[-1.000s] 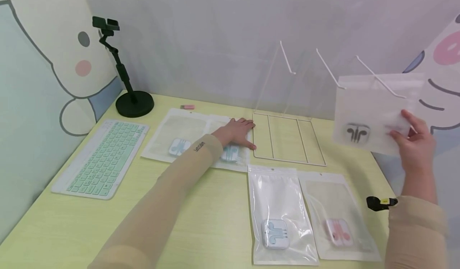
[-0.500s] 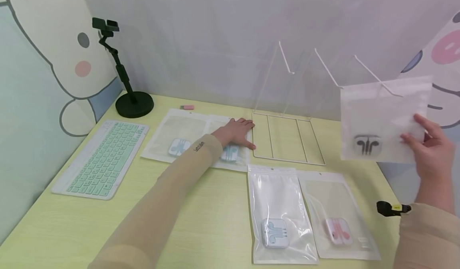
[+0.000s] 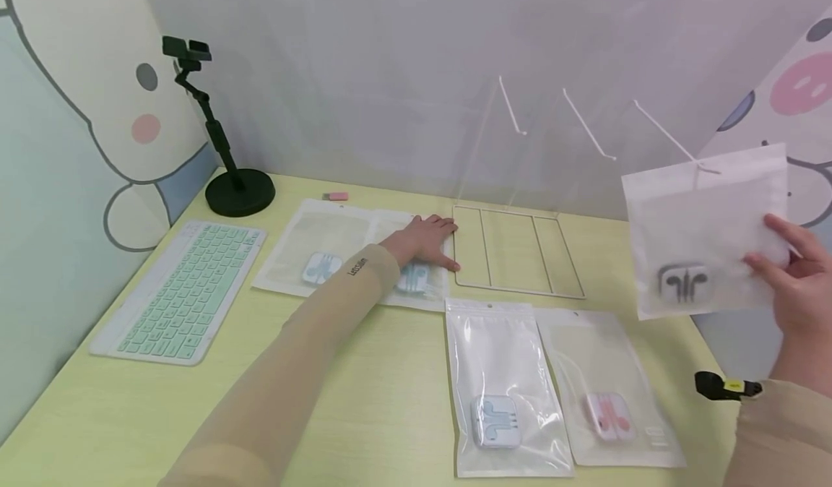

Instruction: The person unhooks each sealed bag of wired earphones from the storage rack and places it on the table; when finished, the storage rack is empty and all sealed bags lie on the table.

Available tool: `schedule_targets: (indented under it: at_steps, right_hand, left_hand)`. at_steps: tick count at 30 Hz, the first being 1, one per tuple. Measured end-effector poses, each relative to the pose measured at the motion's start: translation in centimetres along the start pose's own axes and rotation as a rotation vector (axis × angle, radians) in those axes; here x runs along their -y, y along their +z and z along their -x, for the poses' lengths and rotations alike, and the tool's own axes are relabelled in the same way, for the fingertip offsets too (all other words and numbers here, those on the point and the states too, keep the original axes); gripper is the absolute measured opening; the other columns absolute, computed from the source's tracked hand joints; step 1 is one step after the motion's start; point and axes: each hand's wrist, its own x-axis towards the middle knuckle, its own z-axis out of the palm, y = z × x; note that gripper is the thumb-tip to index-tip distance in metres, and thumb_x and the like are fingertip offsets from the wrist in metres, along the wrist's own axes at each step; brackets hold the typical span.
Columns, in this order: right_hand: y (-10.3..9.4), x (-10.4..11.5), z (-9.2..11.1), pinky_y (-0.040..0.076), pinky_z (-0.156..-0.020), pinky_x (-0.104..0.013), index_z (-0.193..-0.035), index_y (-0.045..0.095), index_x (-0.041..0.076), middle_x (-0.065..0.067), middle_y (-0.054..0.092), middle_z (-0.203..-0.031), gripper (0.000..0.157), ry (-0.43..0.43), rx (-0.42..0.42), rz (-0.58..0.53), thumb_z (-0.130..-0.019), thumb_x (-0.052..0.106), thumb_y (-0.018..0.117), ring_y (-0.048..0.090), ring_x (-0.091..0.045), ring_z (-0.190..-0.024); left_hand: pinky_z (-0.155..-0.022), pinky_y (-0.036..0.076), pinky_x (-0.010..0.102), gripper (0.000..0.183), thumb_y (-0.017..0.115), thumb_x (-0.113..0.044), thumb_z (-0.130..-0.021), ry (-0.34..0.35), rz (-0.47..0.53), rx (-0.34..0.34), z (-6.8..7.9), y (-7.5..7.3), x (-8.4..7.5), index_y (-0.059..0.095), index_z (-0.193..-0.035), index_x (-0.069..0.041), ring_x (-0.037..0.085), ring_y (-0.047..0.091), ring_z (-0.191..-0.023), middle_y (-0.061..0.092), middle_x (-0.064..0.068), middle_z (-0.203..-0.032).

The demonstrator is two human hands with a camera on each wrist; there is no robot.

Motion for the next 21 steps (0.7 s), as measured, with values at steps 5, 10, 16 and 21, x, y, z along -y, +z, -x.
schedule_targets:
  at_steps: [5,10,16,21]
  right_hand:
    - [-0.5,0.1,0.4,0.050,-0.075,-0.011,-0.122,0.056,-0.012,-0.008,0.056,-0.117,0.045,-0.086,0.054,-0.058,-0.079,-0.025,0.055,0.056,-0.015,-0.106]
    - [-1.0,0.4,0.5,0.048,-0.081,-0.010,-0.122,0.057,-0.009,-0.009,0.057,-0.122,0.045,-0.119,0.099,-0.055,-0.079,-0.023,0.057,0.055,-0.016,-0.113]
    - [-1.1,0.7,0.6,0.048,-0.083,-0.012,-0.123,0.056,-0.009,-0.010,0.054,-0.123,0.045,-0.074,0.079,-0.093,-0.080,-0.024,0.054,0.053,-0.019,-0.116]
    - [-1.4,0.8,0.8,0.048,-0.081,-0.013,-0.122,0.056,-0.009,-0.013,0.055,-0.130,0.044,-0.057,0.023,-0.084,-0.081,-0.024,0.052,0.053,-0.021,-0.117]
  left_hand:
    - [-0.113,0.014,0.057,0.102,0.054,-0.075,-0.075,-0.001,0.000,-0.001,0.0,0.1,0.0,0.020,-0.151,-0.017,0.026,0.012,-0.145,0.014,0.003,-0.159]
    - [-0.113,0.014,0.057,0.103,0.054,-0.076,-0.075,0.001,-0.002,-0.003,-0.1,0.1,0.1,0.020,-0.151,-0.016,0.026,0.012,-0.145,0.014,0.003,-0.159]
    - [-0.113,0.014,0.055,0.104,0.052,-0.077,-0.075,-0.002,-0.010,-0.007,-0.3,0.4,0.3,0.018,-0.152,-0.017,0.026,0.011,-0.145,0.013,0.002,-0.159]
    - [-0.113,0.014,0.055,0.104,0.051,-0.079,-0.074,0.000,-0.020,-0.014,-0.6,0.6,0.4,0.018,-0.152,-0.018,0.025,0.012,-0.145,0.013,0.001,-0.159]
